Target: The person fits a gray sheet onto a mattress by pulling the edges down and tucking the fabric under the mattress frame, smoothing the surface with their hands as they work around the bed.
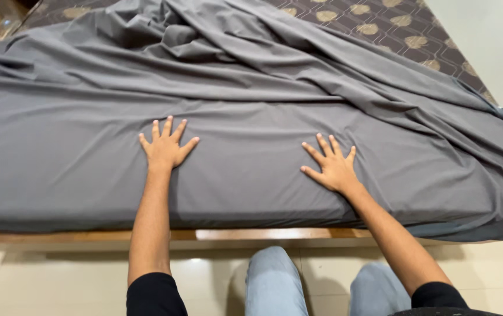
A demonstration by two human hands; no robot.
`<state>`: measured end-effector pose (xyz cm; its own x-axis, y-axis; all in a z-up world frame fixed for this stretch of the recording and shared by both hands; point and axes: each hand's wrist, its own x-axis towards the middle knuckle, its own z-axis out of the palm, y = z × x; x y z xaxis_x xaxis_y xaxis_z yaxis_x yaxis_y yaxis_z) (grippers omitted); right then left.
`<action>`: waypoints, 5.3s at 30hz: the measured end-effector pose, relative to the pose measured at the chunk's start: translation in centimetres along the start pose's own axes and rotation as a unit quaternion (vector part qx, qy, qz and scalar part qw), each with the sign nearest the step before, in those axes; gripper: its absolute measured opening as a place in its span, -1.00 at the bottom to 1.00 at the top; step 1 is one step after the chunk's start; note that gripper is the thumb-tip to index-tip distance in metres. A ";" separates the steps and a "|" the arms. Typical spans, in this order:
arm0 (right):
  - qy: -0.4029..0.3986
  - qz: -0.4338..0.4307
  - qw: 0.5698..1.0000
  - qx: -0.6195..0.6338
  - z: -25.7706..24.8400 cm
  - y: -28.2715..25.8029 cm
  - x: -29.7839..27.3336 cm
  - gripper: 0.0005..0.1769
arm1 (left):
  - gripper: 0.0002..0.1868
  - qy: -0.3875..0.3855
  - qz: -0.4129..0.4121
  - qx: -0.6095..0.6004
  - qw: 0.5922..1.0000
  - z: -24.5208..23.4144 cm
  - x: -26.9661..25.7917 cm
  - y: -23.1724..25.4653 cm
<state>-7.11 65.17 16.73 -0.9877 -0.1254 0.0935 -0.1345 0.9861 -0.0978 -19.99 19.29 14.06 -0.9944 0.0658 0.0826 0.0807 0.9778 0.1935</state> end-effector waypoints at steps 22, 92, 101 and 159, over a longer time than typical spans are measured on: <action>-0.026 -0.125 0.989 0.076 1.9 15.2 3.1 -0.20 | -0.15 0.012 0.175 -0.094 0.980 5.0 -10.4 35.3; 0.283 0.303 0.907 0.076 -4.4 63.7 -21.7 -0.59 | -0.23 0.080 0.120 0.010 0.989 6.5 -14.0 53.2; 0.207 0.376 0.843 0.323 -2.0 63.8 -19.4 -0.46 | -0.24 0.088 0.119 0.003 0.989 6.6 -13.9 53.2; 0.110 0.134 0.982 -0.078 7.2 41.8 -31.4 -0.19 | -0.33 0.107 0.327 -0.064 0.937 13.5 -30.1 46.4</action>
<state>17.71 109.49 2.54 -0.9426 0.1495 0.2987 0.1579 0.9874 0.0041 12.79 65.35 7.30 -0.6939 0.5876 0.4163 0.6894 0.7090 0.1484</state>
